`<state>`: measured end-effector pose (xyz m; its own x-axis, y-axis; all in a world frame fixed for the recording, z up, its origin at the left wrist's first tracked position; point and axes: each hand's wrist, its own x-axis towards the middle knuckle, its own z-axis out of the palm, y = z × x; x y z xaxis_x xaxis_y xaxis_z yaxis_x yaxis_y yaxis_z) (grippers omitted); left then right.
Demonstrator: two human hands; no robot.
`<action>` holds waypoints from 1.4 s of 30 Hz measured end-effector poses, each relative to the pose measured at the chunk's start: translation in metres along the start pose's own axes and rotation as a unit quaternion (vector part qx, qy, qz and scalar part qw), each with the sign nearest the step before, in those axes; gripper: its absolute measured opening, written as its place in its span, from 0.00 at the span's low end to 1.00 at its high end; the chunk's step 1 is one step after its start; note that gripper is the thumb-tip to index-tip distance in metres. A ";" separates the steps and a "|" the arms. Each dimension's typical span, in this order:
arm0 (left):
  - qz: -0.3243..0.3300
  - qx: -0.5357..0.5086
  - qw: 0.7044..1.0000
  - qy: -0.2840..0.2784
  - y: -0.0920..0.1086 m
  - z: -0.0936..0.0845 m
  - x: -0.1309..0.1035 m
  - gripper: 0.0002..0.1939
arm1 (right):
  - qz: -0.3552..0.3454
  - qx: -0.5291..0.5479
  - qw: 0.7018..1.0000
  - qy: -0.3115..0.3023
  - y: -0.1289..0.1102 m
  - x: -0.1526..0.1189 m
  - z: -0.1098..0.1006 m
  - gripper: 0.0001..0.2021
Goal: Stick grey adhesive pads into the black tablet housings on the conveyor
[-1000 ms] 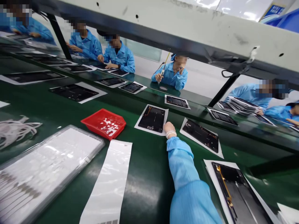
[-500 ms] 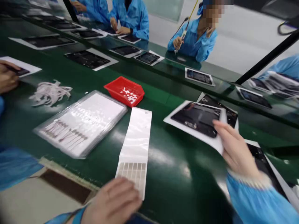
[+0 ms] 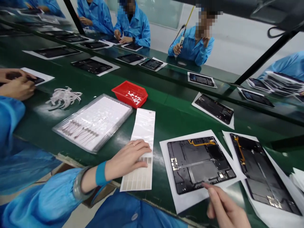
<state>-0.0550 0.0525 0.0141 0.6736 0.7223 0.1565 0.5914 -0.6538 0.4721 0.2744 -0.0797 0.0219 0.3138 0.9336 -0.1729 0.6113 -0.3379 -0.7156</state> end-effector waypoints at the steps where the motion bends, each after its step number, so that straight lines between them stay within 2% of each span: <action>1: -0.009 -0.013 1.000 -0.004 -0.001 0.001 0.004 0.17 | -0.025 -0.017 1.000 -0.008 -0.009 0.004 -0.001 0.26; 4: -0.022 -0.033 0.999 0.002 -0.007 0.004 0.012 0.08 | -0.084 -0.045 0.995 -0.025 -0.038 0.015 0.006 0.22; 7: -0.018 -0.040 0.999 0.003 -0.011 0.003 0.014 0.06 | -0.171 -0.086 0.981 -0.040 -0.062 0.021 0.027 0.17; 10: -0.020 -0.041 0.999 0.001 -0.014 0.002 0.016 0.09 | -0.304 -0.198 0.932 -0.007 -0.069 0.019 0.054 0.17; 13: -0.030 -0.038 0.999 0.004 -0.017 0.001 0.016 0.13 | -0.380 -0.300 0.873 0.062 -0.057 0.011 0.076 0.18; 16: -0.024 -0.038 0.999 0.003 -0.019 0.000 0.017 0.11 | -0.406 -0.324 0.853 0.050 -0.042 0.001 0.079 0.12; 19: -0.012 -0.038 0.999 0.003 -0.021 -0.001 0.019 0.09 | -0.412 -0.296 0.862 -0.018 -0.046 0.000 0.065 0.10; 21: -0.002 -0.033 0.999 0.001 -0.021 -0.002 0.019 0.08 | -0.404 -0.269 0.872 -0.060 -0.063 0.006 0.055 0.11; 24: 0.017 -0.014 1.000 -0.003 -0.021 -0.004 0.020 0.08 | -0.391 -0.249 0.882 -0.090 -0.098 0.022 0.051 0.12; 28: 0.040 0.019 0.999 -0.013 -0.021 -0.007 0.020 0.09 | -0.383 -0.257 0.877 -0.133 -0.141 0.046 0.064 0.07; 31: 0.050 0.039 0.998 -0.022 -0.021 -0.009 0.022 0.11 | -0.393 -0.293 0.859 -0.150 -0.157 0.058 0.080 0.05; 36: 0.053 0.063 0.996 -0.039 -0.018 -0.011 0.029 0.13 | -0.457 -0.390 0.792 -0.108 -0.165 0.062 0.102 0.05; 38: 0.055 0.069 0.995 -0.047 -0.018 -0.012 0.031 0.13 | -0.477 -0.403 0.777 -0.085 -0.165 0.059 0.105 0.07; 40: 0.055 0.072 0.994 -0.056 -0.020 -0.015 0.032 0.14 | -0.490 -0.390 0.778 -0.055 -0.163 0.054 0.100 0.10; 42: 0.055 0.068 0.994 -0.064 -0.020 -0.020 0.032 0.14 | -0.483 -0.352 0.801 -0.023 -0.155 0.051 0.086 0.12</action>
<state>-0.0542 0.0931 0.0271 0.7831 0.6162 0.0840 0.5601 -0.7575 0.3354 0.1327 0.0306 0.0656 -0.5709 0.7975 0.1954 0.8158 0.5778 0.0254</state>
